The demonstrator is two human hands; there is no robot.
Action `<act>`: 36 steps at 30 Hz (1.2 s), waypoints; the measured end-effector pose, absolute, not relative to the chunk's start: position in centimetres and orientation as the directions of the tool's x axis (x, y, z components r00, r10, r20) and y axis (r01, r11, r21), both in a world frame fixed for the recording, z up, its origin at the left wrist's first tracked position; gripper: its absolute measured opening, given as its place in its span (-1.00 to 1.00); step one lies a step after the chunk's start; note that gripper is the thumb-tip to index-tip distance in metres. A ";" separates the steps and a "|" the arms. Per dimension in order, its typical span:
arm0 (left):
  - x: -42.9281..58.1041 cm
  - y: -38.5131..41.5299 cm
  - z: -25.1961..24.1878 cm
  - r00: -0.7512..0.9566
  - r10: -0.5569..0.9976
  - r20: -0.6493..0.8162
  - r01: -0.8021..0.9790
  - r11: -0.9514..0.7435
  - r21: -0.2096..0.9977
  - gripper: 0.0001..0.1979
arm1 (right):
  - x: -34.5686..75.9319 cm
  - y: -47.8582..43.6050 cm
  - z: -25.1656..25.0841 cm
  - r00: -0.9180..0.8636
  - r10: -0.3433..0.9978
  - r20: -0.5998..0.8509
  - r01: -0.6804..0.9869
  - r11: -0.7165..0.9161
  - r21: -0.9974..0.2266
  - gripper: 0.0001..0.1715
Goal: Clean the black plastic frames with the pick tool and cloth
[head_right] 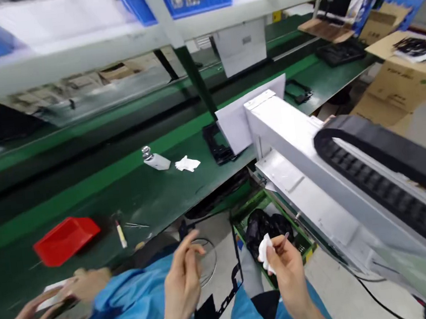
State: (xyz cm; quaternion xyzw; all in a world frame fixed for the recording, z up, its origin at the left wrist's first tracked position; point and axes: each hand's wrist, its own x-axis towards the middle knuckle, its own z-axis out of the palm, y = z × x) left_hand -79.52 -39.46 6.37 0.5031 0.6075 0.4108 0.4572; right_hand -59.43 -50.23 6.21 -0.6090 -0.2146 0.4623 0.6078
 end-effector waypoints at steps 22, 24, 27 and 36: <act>-75.2 -51.2 22.5 0.800 0.563 -0.208 0.009 0.335 0.942 -0.49 | -61.3 -68.6 22.9 0.771 0.627 -0.108 -0.088 -0.062 -0.994 -0.45; -76.0 -50.7 23.0 0.845 0.496 -0.201 0.005 0.369 0.930 -0.47 | -61.9 -70.0 23.6 0.820 0.572 -0.029 -0.003 -0.047 -0.999 -0.42; -76.9 -50.3 23.4 0.898 0.397 -0.192 0.018 0.402 0.916 -0.47 | -63.4 -72.1 24.5 0.860 0.509 0.035 0.092 -0.087 -0.992 -0.43; -78.2 -50.4 23.5 0.979 0.120 -0.167 0.110 0.382 0.917 -0.51 | -68.7 -73.3 27.0 0.850 0.523 0.063 0.047 0.044 -0.998 -0.66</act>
